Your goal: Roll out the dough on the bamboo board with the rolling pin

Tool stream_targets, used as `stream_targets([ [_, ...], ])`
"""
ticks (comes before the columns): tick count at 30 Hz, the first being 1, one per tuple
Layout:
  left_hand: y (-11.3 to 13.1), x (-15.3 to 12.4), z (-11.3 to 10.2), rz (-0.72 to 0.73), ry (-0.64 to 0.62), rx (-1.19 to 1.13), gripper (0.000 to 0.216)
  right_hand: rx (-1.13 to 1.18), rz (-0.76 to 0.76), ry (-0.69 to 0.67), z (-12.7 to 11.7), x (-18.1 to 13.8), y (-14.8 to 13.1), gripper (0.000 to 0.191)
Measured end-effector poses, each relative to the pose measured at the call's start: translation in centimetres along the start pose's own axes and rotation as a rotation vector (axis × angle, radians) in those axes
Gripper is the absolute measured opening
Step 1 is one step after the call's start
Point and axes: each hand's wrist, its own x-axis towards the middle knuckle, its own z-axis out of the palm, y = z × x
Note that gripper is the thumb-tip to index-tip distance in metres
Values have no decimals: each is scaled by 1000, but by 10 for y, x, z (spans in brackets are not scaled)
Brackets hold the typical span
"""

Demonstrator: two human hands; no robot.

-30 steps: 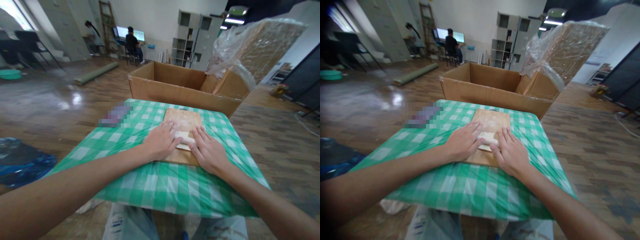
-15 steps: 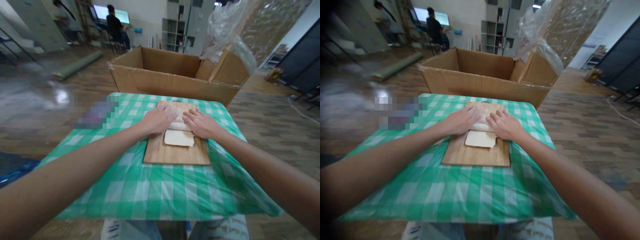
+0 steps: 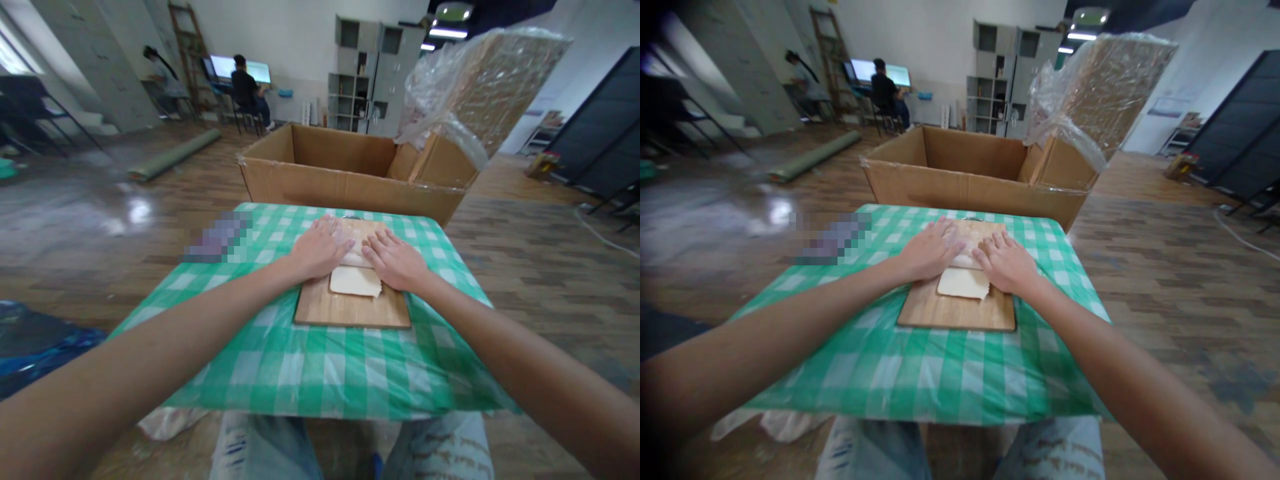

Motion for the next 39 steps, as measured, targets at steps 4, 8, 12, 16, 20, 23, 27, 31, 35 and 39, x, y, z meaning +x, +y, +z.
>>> stream_targets([
  [4, 21, -40, -17, 38, 17, -23, 64, 127, 198, 51, -12, -30, -33, 71],
  [8, 38, -77, -25, -2, 18, -42, 78, 188, 165, 95, -17, -64, -61, 75],
  [12, 44, -88, -31, -4, -11, -66, 86, 221, 186, 85, -18, -74, -68, 83],
  [16, 37, -70, -33, -34, -54, -102, 88, 241, 214, 28, -17, -57, -54, 88],
  [20, 24, -46, -31, -60, -126, -175, 88, 314, 243, -22, -10, -38, -31, 85],
  [23, 16, -31, -26, -88, -172, -199, 85, 356, 236, -42, -1, -27, -13, 77],
  [27, 6, -14, -12, -92, -173, -195, 83, 325, 174, -65, 13, -10, 9, 68],
  [31, -9, 6, 8, -66, -173, -193, 75, 223, 32, -59, 23, 12, 28, 57],
  [35, -20, 23, 20, -3, -140, -179, 63, 103, -15, -64, 24, 24, 36, 53],
  [39, -15, 17, 14, 44, -117, -121, 55, 108, 22, -9, 16, 16, 24, 57],
])
